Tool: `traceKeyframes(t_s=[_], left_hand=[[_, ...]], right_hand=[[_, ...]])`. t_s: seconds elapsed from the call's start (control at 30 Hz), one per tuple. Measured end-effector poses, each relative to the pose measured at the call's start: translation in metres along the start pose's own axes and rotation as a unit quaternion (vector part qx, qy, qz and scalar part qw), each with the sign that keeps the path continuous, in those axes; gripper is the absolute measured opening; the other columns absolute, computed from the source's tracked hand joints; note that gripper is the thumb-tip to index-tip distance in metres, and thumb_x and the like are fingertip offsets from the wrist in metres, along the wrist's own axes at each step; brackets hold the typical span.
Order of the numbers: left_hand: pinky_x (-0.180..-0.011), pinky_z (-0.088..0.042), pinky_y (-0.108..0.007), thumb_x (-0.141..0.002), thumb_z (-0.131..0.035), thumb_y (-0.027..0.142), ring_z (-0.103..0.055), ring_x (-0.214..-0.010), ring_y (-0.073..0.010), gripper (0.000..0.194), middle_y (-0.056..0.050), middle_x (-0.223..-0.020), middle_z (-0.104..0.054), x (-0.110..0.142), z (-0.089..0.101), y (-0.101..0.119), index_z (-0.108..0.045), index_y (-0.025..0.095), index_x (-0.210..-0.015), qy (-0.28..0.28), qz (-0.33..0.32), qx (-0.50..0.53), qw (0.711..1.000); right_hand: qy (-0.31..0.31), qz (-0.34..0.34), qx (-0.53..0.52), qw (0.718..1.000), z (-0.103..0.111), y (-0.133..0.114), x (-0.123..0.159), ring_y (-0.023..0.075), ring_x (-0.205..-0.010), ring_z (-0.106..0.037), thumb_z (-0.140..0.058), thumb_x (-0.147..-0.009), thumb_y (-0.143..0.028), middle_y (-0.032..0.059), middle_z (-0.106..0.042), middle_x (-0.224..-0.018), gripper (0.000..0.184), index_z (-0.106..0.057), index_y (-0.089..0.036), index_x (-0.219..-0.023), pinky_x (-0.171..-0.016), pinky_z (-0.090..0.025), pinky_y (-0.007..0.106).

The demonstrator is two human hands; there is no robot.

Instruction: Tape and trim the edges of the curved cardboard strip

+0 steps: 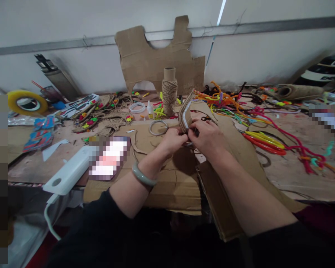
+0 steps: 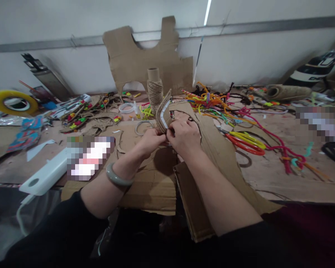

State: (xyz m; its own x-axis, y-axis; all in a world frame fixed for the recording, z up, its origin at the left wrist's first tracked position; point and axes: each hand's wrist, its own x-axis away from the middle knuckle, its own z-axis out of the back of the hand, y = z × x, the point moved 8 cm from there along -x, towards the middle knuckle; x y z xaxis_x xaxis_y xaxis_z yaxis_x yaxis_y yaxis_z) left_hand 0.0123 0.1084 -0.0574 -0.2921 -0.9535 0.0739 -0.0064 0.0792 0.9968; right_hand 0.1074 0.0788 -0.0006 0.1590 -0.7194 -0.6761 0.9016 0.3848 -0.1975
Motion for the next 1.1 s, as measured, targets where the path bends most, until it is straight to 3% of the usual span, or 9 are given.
traceKeyframes(t_s=[0.17, 0.43, 0.73, 0.87, 1.1], left_hand=[[-0.062, -0.042, -0.022, -0.061, -0.058, 0.008, -0.050, -0.058, -0.0077, 0.008, 0.003, -0.061, -0.059, 0.000, -0.002, -0.001, -0.064, 0.011, -0.066, -0.008, 0.015, 0.048, 0.999], [-0.062, -0.042, -0.022, -0.062, -0.058, 0.008, -0.050, -0.057, -0.0075, 0.008, 0.003, -0.062, -0.060, 0.000, -0.004, -0.003, -0.064, 0.011, -0.066, -0.016, 0.022, 0.042, 0.999], [-0.063, -0.043, -0.022, -0.063, -0.060, 0.012, -0.052, -0.060, -0.0079, 0.010, 0.002, -0.066, -0.062, 0.000, -0.002, 0.005, -0.066, 0.012, -0.072, -0.020, -0.005, 0.047, 0.999], [-0.057, -0.042, -0.021, -0.069, -0.062, 0.020, -0.056, -0.061, -0.0094, 0.009, -0.001, -0.068, -0.064, -0.002, 0.010, 0.010, -0.065, 0.013, -0.072, 0.031, -0.021, 0.025, 0.999], [-0.048, -0.036, -0.020, -0.066, -0.057, 0.012, -0.048, -0.047, -0.0066, 0.006, 0.002, -0.054, -0.057, -0.004, 0.018, 0.008, -0.059, 0.014, -0.060, 0.093, -0.035, 0.034, 0.994]], right_hand=[[-0.002, -0.008, -0.002, 1.000, -0.003, 0.002, 0.001, 0.0235, -0.082, -0.065, -0.051, -0.079, -0.018, 0.0083, -0.072, -0.082, 0.012, -0.062, -0.021, -0.074, -0.088, -0.044, 0.040], [0.006, -0.023, 0.009, 1.000, -0.005, 0.005, 0.001, 0.0235, -0.081, -0.064, -0.050, -0.076, -0.017, 0.0086, -0.072, -0.081, 0.012, -0.061, -0.021, -0.073, -0.081, -0.045, 0.038], [0.006, -0.029, 0.003, 1.000, -0.003, 0.009, 0.000, 0.0236, -0.079, -0.063, -0.050, -0.078, -0.018, 0.0088, -0.070, -0.080, 0.013, -0.062, -0.020, -0.073, -0.078, -0.044, 0.037], [-0.014, -0.023, 0.004, 1.000, -0.004, 0.006, 0.000, 0.0231, -0.081, -0.063, -0.051, -0.081, -0.019, 0.0091, -0.070, -0.081, 0.013, -0.061, -0.020, -0.073, -0.082, -0.043, 0.038], [0.000, 0.008, -0.007, 1.000, -0.003, 0.001, 0.002, 0.0228, -0.089, -0.065, -0.052, -0.084, -0.023, 0.0086, -0.072, -0.091, 0.014, -0.062, -0.019, -0.076, -0.088, -0.042, 0.039]])
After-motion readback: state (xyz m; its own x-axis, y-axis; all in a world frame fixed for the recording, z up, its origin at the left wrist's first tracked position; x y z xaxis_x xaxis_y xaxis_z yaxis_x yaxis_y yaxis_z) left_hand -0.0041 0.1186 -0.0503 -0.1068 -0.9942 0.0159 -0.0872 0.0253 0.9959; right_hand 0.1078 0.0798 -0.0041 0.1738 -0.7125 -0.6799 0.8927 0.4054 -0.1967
